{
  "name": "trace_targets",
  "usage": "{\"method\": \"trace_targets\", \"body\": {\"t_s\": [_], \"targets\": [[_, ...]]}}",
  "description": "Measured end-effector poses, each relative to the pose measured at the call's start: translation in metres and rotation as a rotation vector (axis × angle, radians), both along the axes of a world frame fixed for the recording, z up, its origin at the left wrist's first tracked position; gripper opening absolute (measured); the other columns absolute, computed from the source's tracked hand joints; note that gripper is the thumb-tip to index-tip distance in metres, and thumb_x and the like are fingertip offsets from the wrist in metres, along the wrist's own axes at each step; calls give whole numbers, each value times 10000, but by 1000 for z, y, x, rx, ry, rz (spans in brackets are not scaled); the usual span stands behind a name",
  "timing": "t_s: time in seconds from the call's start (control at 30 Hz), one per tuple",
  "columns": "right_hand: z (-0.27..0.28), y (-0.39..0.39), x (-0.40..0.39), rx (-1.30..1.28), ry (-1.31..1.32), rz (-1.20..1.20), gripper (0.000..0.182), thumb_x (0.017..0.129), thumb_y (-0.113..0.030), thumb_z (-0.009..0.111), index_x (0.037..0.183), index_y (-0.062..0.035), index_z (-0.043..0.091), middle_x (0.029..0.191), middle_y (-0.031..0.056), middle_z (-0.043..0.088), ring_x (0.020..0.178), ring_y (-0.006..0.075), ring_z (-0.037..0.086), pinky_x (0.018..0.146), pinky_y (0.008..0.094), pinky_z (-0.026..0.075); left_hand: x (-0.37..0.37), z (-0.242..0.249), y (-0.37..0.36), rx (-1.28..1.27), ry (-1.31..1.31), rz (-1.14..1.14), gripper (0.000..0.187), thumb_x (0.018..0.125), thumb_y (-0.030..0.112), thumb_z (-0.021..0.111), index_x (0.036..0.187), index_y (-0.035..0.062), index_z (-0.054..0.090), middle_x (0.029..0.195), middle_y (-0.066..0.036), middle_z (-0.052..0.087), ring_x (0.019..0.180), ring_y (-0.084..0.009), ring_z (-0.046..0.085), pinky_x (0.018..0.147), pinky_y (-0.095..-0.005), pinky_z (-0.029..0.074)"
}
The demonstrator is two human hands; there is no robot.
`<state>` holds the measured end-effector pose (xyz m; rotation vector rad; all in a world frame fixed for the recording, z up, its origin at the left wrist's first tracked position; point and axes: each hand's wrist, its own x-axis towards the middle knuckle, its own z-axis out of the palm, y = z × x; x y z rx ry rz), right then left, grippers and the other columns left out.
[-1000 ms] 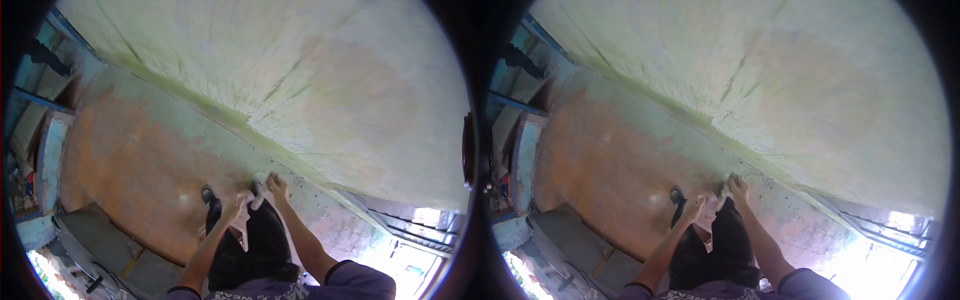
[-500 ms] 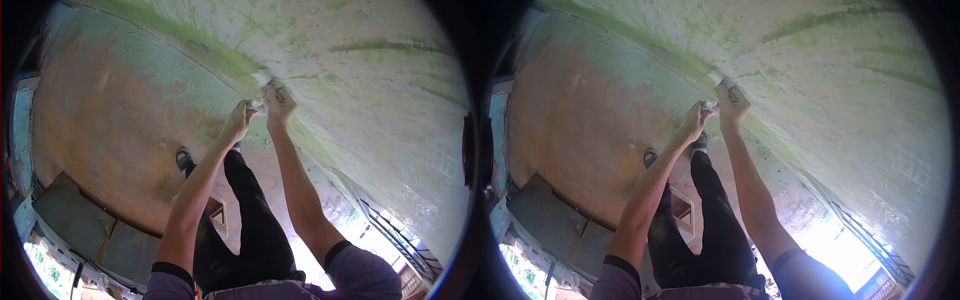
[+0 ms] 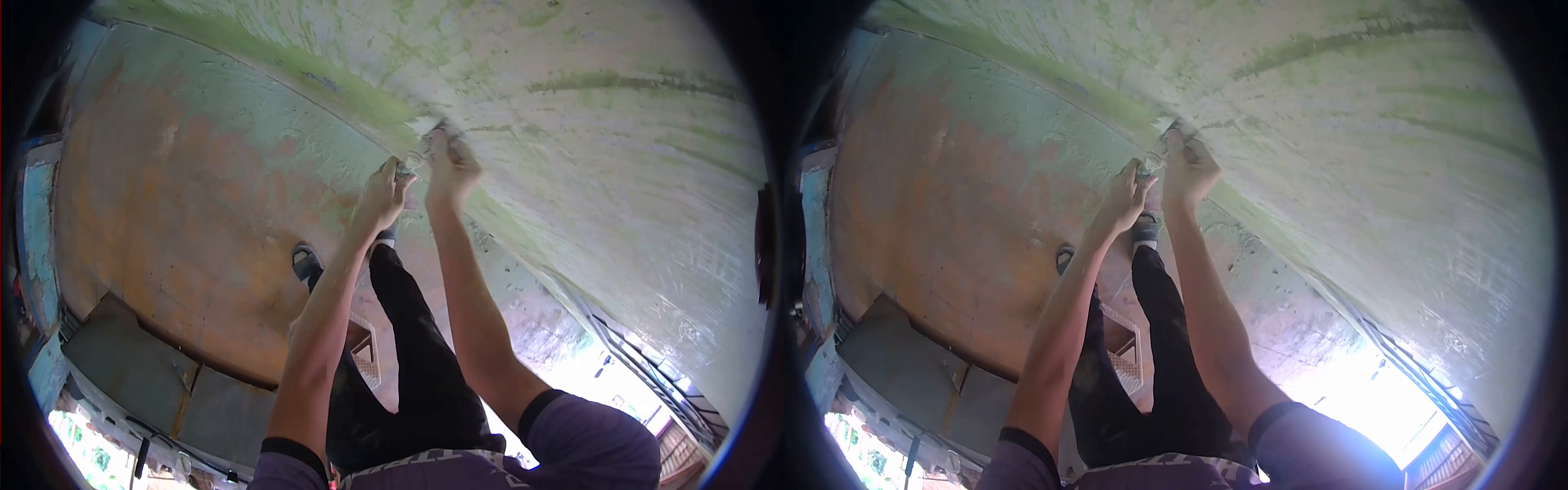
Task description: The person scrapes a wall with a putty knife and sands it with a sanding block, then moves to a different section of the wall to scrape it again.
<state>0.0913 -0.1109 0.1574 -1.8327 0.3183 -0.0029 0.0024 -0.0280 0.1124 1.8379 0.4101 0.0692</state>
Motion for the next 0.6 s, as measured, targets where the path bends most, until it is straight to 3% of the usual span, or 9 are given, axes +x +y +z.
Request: {"method": "trace_targets", "body": {"t_s": [0.1, 0.13, 0.23, 0.27, 0.37, 0.4, 0.47, 0.57, 0.6], "targets": [[-17, -5, -1, 79, 124, -10, 244, 850, -166, 764, 757, 38, 668, 632, -30, 554, 603, 61, 452, 555, 253, 418, -12, -10, -3, -58, 129, -60, 268, 977, 249, 577, 1061, 4, 508, 917, -253, 644, 826, -458, 631, 692, -501, 477], [38, 13, -4, 231, 102, -80, 257, 866, -158, 752, 742, 27, 624, 630, -46, 509, 622, 48, 421, 565, 233, 415, -11, 27, 0, 34, 92, -20, 292, 978, 289, 571, 1053, 13, 511, 917, -247, 649, 819, -456, 634, 709, -500, 493], [66, -8, -11, 369, 70, -47, 175, 902, -156, 746, 916, 13, 697, 792, 8, 638, 644, 69, 522, 575, 262, 468, -12, 67, -7, 47, 90, -35, 316, 981, 324, 559, 1071, 23, 523, 940, -235, 659, 826, -452, 639, 728, -506, 501], [44, -11, -13, 213, 41, -51, 193, 916, -179, 736, 926, 9, 694, 807, 3, 641, 642, 65, 521, 569, 250, 461, -9, 62, -10, 70, 192, -61, 307, 979, 323, 566, 1073, 33, 532, 953, -219, 663, 828, -444, 642, 715, -503, 498], [36, -17, -8, 194, 105, -32, 185, 924, -199, 731, 905, -18, 697, 749, -25, 613, 615, 57, 497, 550, 234, 437, -11, 45, -7, 26, 114, -48, 296, 985, 320, 556, 1092, 46, 536, 956, -212, 665, 828, -441, 643, 699, -500, 494], [89, 4, -10, 326, 77, -74, 169, 927, -182, 723, 932, -14, 707, 761, -22, 630, 632, 53, 513, 547, 225, 432, -1, 60, -2, 57, 82, -29, 303, 986, 324, 553, 1095, 42, 536, 950, -216, 664, 827, -445, 642, 698, -502, 493], [85, 5, -9, 319, 35, -75, 174, 924, -182, 727, 946, -9, 713, 784, -14, 644, 639, 55, 525, 555, 229, 439, -6, 115, 7, 111, 53, -16, 318, 988, 332, 548, 1101, 35, 536, 938, -225, 662, 824, -451, 638, 696, -505, 491], [47, -10, -6, 178, 67, -47, 184, 919, -188, 728, 870, -11, 715, 755, -17, 630, 632, 46, 507, 549, 233, 418, -11, 48, -12, -30, 236, -59, 279, 973, 327, 563, 1046, 60, 526, 960, -183, 688, 835, -406, 673, 692, -522, 503], [55, -10, -9, 148, 67, -59, 221, 913, -200, 734, 802, -12, 702, 713, -31, 599, 625, 38, 475, 541, 232, 387, -15, 63, -12, 2, 211, -46, 283, 973, 331, 564, 1046, 59, 526, 955, -181, 689, 833, -406, 674, 691, -524, 502]]}}
